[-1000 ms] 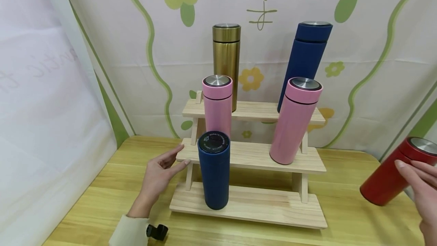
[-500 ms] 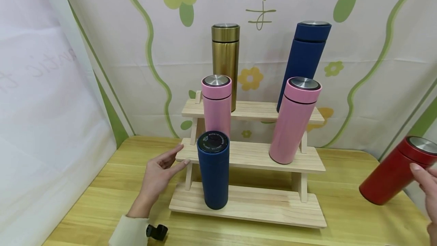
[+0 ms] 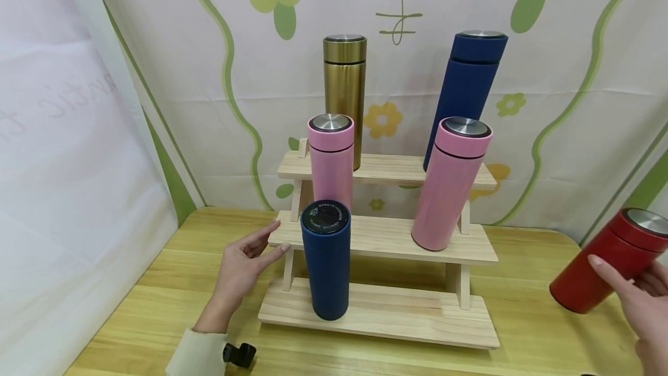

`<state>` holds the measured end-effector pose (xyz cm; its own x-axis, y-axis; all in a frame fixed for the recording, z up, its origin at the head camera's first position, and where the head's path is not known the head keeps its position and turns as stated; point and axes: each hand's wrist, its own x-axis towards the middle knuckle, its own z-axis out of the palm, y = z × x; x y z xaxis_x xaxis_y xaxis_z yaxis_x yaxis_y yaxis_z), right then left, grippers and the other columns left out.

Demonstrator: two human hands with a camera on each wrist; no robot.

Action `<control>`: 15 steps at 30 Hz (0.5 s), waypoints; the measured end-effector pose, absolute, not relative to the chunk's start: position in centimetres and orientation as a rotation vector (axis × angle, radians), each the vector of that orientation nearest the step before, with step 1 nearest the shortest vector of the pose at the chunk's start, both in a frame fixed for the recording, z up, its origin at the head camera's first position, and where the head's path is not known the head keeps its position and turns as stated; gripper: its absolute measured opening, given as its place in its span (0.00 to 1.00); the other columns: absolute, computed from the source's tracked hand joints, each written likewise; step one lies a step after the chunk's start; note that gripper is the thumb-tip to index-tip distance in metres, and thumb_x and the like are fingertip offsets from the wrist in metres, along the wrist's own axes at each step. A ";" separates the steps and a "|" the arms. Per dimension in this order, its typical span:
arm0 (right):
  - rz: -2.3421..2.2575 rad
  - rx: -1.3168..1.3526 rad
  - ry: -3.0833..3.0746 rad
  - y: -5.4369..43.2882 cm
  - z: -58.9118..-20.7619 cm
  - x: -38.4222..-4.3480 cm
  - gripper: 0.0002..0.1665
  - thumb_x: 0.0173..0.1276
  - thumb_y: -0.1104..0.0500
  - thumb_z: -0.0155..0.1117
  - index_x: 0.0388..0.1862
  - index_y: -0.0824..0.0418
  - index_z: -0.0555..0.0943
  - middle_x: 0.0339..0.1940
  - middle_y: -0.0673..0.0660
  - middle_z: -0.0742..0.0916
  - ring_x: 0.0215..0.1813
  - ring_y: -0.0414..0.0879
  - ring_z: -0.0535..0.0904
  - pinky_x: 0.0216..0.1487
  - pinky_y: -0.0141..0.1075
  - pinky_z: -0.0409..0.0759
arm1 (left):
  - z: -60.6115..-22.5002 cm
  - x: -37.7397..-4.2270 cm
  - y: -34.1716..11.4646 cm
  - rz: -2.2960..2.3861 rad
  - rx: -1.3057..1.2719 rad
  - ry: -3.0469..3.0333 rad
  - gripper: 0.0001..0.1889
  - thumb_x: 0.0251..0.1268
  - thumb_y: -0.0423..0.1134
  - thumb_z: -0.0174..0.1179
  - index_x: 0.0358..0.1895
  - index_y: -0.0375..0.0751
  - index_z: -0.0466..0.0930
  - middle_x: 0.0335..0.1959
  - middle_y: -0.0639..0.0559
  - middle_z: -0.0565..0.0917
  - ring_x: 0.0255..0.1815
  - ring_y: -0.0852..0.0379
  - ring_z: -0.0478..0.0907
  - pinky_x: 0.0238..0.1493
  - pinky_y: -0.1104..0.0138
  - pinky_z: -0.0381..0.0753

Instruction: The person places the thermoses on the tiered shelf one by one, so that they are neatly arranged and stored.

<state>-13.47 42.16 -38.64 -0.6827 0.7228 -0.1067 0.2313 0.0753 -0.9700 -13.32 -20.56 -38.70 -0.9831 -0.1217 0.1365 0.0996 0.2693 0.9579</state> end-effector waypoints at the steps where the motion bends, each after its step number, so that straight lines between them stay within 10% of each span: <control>1: 1.644 -0.931 -1.967 42.2 -38.9 -13.6 0.42 0.71 0.53 0.75 0.76 0.30 0.66 0.51 0.22 0.73 0.51 0.19 0.66 0.48 0.09 0.65 | -38.7 -13.3 -20.6 -1.795 0.021 -2.351 0.30 0.66 0.49 0.78 0.71 0.55 0.84 0.75 0.60 0.80 0.79 0.57 0.72 0.72 0.79 0.73; 15: 1.694 -0.938 -1.979 42.8 -40.7 -14.5 0.38 0.71 0.52 0.77 0.70 0.28 0.67 0.49 0.25 0.74 0.46 0.21 0.69 0.38 0.11 0.68 | -38.6 -13.3 -20.5 -1.781 0.021 -2.348 0.29 0.66 0.49 0.78 0.70 0.56 0.84 0.74 0.60 0.81 0.78 0.59 0.73 0.71 0.79 0.74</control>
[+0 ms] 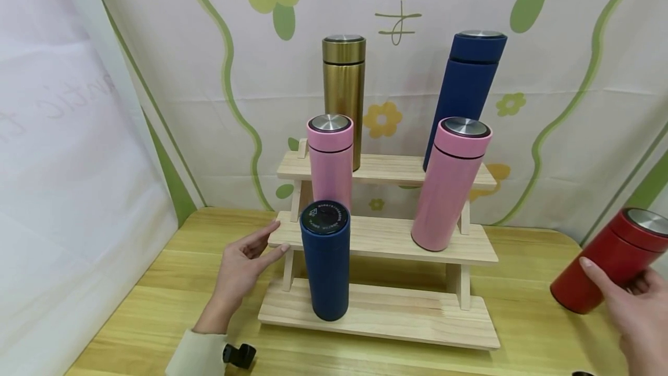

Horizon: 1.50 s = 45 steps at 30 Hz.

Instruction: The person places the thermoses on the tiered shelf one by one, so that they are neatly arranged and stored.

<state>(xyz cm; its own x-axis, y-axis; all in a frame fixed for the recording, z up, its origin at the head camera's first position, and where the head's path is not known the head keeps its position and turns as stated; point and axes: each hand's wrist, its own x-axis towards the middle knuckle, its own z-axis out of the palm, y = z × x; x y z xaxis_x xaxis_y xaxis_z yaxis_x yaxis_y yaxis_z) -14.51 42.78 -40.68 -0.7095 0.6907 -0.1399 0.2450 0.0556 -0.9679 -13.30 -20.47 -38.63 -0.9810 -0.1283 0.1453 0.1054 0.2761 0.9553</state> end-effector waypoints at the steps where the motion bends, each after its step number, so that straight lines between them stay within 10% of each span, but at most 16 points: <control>1: 1.677 -0.953 -1.992 42.7 -40.7 -14.5 0.39 0.72 0.50 0.76 0.72 0.28 0.66 0.49 0.25 0.73 0.47 0.20 0.68 0.39 0.11 0.67 | -38.6 -13.3 -20.5 -1.780 0.021 -2.348 0.29 0.66 0.49 0.78 0.70 0.56 0.84 0.74 0.60 0.81 0.78 0.59 0.74 0.71 0.79 0.74; 17: 1.568 -0.995 -2.078 42.1 -40.5 -14.5 0.46 0.74 0.44 0.71 0.85 0.35 0.60 0.50 0.22 0.70 0.57 0.21 0.69 0.50 0.09 0.68 | -38.8 -13.4 -20.5 -1.778 0.022 -2.345 0.29 0.66 0.48 0.78 0.70 0.56 0.84 0.74 0.60 0.81 0.78 0.58 0.74 0.70 0.80 0.74; 31: 1.479 -1.006 -2.195 41.8 -39.8 -14.2 0.53 0.71 0.38 0.74 0.88 0.43 0.60 0.55 0.24 0.73 0.46 0.20 0.68 0.32 0.13 0.67 | -38.7 -13.3 -20.5 -1.793 0.026 -2.343 0.29 0.66 0.48 0.78 0.71 0.55 0.84 0.74 0.60 0.81 0.78 0.59 0.73 0.70 0.81 0.74; 45: 1.532 -0.745 -2.171 40.2 -37.1 -12.9 0.38 0.68 0.49 0.81 0.69 0.29 0.70 0.40 0.21 0.75 0.39 0.16 0.72 0.34 0.12 0.68 | -38.7 -13.3 -20.5 -1.794 0.020 -2.337 0.29 0.67 0.47 0.78 0.71 0.54 0.84 0.75 0.59 0.80 0.78 0.58 0.73 0.69 0.82 0.74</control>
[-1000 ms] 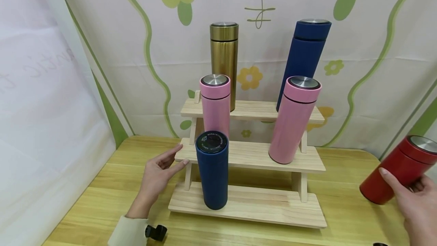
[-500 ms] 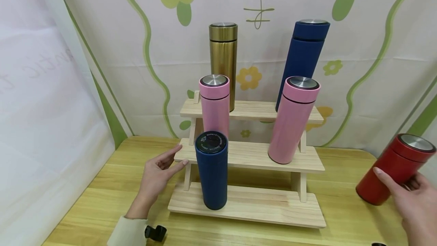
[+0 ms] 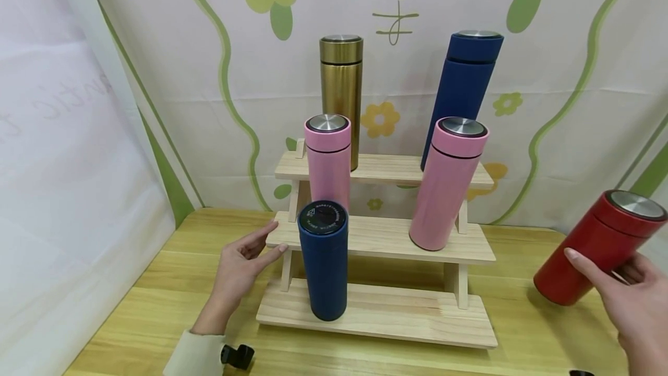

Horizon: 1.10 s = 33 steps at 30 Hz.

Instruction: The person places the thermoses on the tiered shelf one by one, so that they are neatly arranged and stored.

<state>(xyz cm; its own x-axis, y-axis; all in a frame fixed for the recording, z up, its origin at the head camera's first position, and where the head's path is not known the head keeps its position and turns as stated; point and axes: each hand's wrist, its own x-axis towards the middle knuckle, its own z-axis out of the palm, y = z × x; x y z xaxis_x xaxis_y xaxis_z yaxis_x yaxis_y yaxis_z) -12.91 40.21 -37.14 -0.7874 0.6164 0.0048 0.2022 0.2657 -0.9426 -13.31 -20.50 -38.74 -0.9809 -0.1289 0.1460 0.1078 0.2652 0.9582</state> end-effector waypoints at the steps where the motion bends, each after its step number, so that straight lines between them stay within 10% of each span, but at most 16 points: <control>1: 1.546 -0.714 -2.148 40.1 -37.0 -12.8 0.36 0.68 0.51 0.81 0.67 0.30 0.71 0.40 0.21 0.76 0.40 0.17 0.73 0.34 0.11 0.68 | -38.7 -13.3 -20.5 -1.793 0.020 -2.336 0.29 0.67 0.47 0.78 0.71 0.54 0.84 0.75 0.59 0.81 0.78 0.58 0.73 0.69 0.82 0.74; 18: 1.684 -0.311 -1.982 36.9 -34.2 -10.6 0.35 0.63 0.73 0.78 0.59 0.40 0.83 0.41 0.28 0.89 0.39 0.20 0.85 0.36 0.11 0.76 | -38.9 -13.4 -20.6 -1.793 0.016 -2.339 0.30 0.65 0.50 0.78 0.71 0.55 0.84 0.75 0.59 0.81 0.79 0.56 0.73 0.70 0.80 0.74; 33: 1.662 -0.199 -2.174 34.7 -33.0 -8.9 0.35 0.65 0.68 0.81 0.68 0.46 0.83 0.45 0.29 0.91 0.41 0.25 0.88 0.38 0.14 0.80 | -38.7 -13.3 -20.5 -1.804 0.023 -2.340 0.30 0.67 0.48 0.78 0.71 0.55 0.83 0.75 0.59 0.80 0.79 0.58 0.72 0.70 0.79 0.74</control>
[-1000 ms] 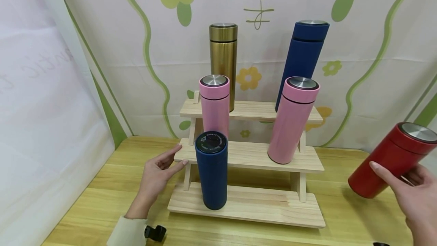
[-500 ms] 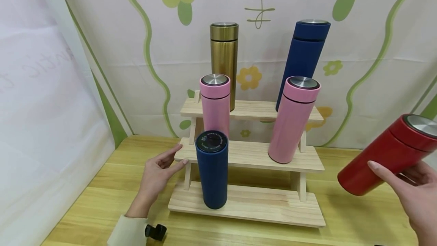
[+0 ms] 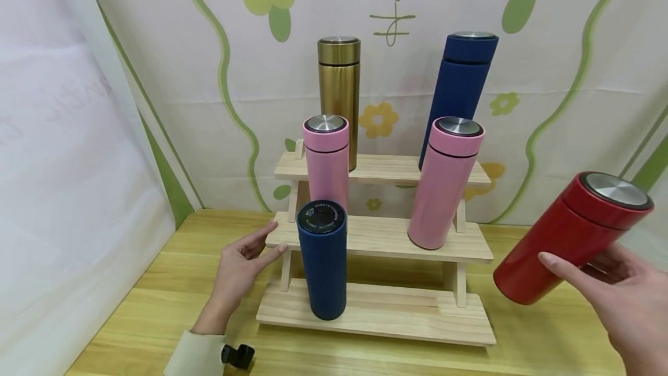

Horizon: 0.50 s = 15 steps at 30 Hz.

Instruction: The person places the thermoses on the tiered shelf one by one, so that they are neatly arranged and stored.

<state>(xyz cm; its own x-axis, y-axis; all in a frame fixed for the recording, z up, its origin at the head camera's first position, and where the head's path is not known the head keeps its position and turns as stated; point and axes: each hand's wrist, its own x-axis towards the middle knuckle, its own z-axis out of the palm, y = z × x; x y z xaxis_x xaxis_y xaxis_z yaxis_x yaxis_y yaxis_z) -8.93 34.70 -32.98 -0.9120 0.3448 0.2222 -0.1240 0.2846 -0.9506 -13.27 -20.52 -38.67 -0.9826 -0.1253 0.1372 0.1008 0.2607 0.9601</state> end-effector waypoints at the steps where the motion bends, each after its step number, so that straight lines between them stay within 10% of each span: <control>1: 1.646 -0.215 -2.209 34.6 -32.9 -8.8 0.35 0.66 0.66 0.81 0.69 0.45 0.82 0.45 0.29 0.90 0.42 0.25 0.88 0.38 0.15 0.80 | -38.7 -13.3 -20.5 -1.807 0.023 -2.340 0.30 0.67 0.48 0.78 0.71 0.55 0.83 0.76 0.59 0.79 0.79 0.58 0.72 0.70 0.79 0.74; 15: 1.409 -0.241 -2.482 32.0 -32.7 -7.9 0.32 0.67 0.54 0.83 0.68 0.45 0.82 0.42 0.28 0.90 0.41 0.31 0.88 0.38 0.21 0.83 | -38.7 -13.3 -20.6 -1.795 0.022 -2.353 0.29 0.67 0.49 0.77 0.71 0.55 0.83 0.76 0.59 0.79 0.80 0.57 0.71 0.71 0.78 0.74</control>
